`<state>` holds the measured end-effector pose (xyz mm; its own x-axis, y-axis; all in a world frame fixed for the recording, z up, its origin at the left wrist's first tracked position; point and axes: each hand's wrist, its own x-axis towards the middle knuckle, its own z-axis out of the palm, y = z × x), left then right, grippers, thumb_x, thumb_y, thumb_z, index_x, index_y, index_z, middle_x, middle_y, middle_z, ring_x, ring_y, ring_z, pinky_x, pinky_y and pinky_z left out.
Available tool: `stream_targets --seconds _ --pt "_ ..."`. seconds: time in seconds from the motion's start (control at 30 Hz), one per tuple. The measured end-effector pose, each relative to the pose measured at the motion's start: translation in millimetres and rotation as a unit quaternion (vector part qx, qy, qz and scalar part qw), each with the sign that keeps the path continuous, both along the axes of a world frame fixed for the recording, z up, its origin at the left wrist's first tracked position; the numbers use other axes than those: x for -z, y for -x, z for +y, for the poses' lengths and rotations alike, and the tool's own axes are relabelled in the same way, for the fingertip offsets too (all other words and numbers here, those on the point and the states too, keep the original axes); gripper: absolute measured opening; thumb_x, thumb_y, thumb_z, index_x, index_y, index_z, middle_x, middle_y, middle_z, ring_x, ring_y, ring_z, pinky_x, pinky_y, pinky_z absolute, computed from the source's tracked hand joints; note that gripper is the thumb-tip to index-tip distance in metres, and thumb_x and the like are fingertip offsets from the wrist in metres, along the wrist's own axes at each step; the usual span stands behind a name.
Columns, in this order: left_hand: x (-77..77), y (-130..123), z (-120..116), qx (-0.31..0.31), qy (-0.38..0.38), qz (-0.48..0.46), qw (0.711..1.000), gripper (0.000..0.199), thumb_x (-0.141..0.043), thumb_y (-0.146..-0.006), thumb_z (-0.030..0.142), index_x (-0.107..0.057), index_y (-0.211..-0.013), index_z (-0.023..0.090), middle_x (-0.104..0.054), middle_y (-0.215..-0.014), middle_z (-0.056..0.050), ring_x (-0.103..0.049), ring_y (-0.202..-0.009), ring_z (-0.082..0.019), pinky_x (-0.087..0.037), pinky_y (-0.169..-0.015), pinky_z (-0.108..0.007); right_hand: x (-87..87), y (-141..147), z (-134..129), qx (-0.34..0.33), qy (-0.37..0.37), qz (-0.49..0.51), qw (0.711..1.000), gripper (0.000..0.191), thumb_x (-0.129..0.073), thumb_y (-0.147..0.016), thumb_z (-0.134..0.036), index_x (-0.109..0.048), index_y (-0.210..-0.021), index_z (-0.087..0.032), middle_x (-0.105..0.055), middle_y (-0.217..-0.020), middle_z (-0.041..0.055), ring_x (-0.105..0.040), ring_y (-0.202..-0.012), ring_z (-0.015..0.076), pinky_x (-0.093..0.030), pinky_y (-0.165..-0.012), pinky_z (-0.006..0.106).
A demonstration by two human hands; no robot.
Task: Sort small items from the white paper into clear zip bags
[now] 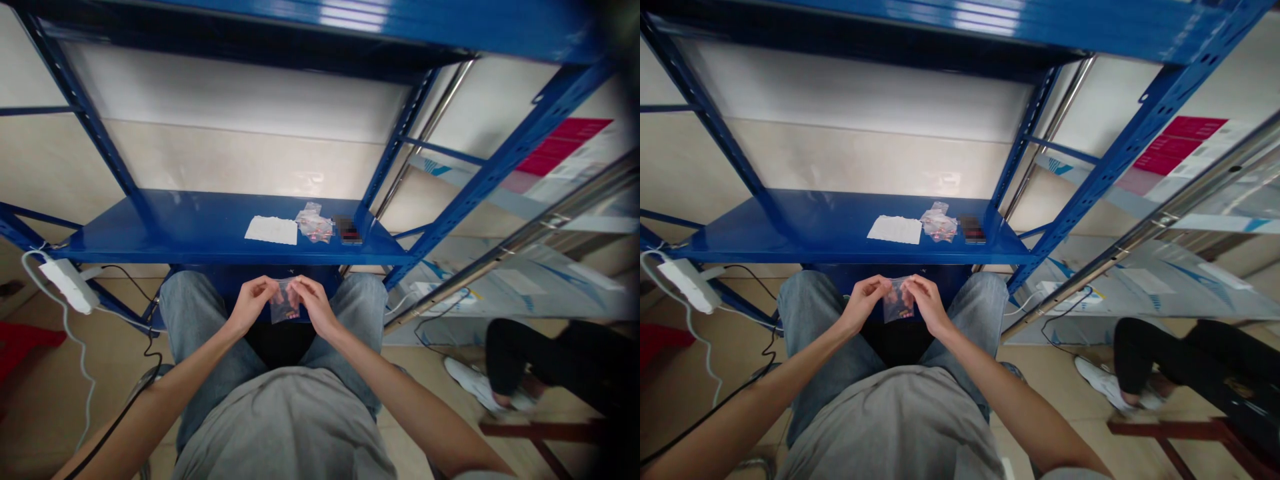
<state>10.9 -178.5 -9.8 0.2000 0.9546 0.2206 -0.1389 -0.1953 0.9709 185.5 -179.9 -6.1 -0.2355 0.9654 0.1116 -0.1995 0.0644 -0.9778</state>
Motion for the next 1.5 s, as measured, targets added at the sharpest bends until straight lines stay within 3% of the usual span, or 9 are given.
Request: stream_targets --seconds 0.33,0.57,0.97,1.1,1.27,1.5 --pt "-3.6 1 0 -0.030 -0.001 0.013 0.999 0.029 -0.066 -0.088 0.040 -0.066 -0.073 0.016 -0.066 -0.067 -0.003 -0.058 -0.065 -0.015 -0.044 -0.068 -0.026 0.1 3 -1 -0.003 0.005 -0.019 1.000 0.029 -0.062 -0.089 -0.045 -0.067 -0.080 -0.018 -0.060 -0.067 0.0008 -0.053 -0.059 0.0137 -0.042 -0.055 0.026" --pt "1.0 -2 -3 0.033 -0.013 0.032 0.999 0.029 -0.063 -0.091 0.040 -0.063 -0.074 0.016 -0.064 -0.067 -0.002 -0.059 -0.065 -0.015 -0.045 -0.068 -0.026 -1.2 5 -5 -0.039 -0.031 -0.050 0.998 0.031 -0.063 -0.091 -0.045 -0.065 -0.075 -0.018 -0.060 -0.067 -0.0002 -0.052 -0.057 0.0122 -0.041 -0.057 0.026" --pt "3.5 1 2 0.084 -0.014 0.074 0.994 0.036 -0.061 -0.092 0.048 -0.067 -0.078 0.016 -0.066 -0.071 -0.004 -0.059 -0.066 -0.016 -0.042 -0.063 -0.025 5.5 3 -1 -0.072 0.064 -0.014 0.995 0.036 -0.069 -0.085 -0.051 -0.063 -0.073 -0.017 -0.062 -0.063 -0.0001 -0.054 -0.054 0.0124 -0.043 -0.056 0.025" --pt "2.1 3 0 0.073 0.002 0.068 0.995 0.035 -0.064 -0.090 0.048 -0.069 -0.076 0.016 -0.067 -0.070 -0.004 -0.060 -0.066 -0.016 -0.042 -0.063 -0.025 2.6 -3 0 -0.085 0.052 -0.024 0.995 0.036 -0.071 -0.083 -0.051 -0.068 -0.074 -0.016 -0.065 -0.067 0.0016 -0.054 -0.056 0.0117 -0.041 -0.056 0.024" --pt "2.9 6 6 0.038 0.000 0.076 0.996 0.032 -0.069 -0.086 0.047 -0.075 -0.077 0.016 -0.073 -0.077 -0.007 -0.064 -0.074 -0.021 -0.046 -0.072 -0.030 1.3 -11 7 -0.051 0.024 -0.085 0.995 0.036 -0.074 -0.080 -0.050 -0.077 -0.076 -0.014 -0.069 -0.070 0.0043 -0.053 -0.058 0.0123 -0.038 -0.057 0.025" --pt "10.9 3 10 0.017 0.004 0.071 0.997 0.031 -0.071 -0.084 0.046 -0.076 -0.073 0.017 -0.072 -0.072 -0.006 -0.063 -0.068 -0.019 -0.045 -0.067 -0.029 7.8 -17 17 -0.059 -0.008 -0.127 0.990 0.040 -0.072 -0.081 -0.055 -0.080 -0.078 -0.016 -0.074 -0.072 0.0071 -0.057 -0.058 0.0144 -0.037 -0.055 0.025"
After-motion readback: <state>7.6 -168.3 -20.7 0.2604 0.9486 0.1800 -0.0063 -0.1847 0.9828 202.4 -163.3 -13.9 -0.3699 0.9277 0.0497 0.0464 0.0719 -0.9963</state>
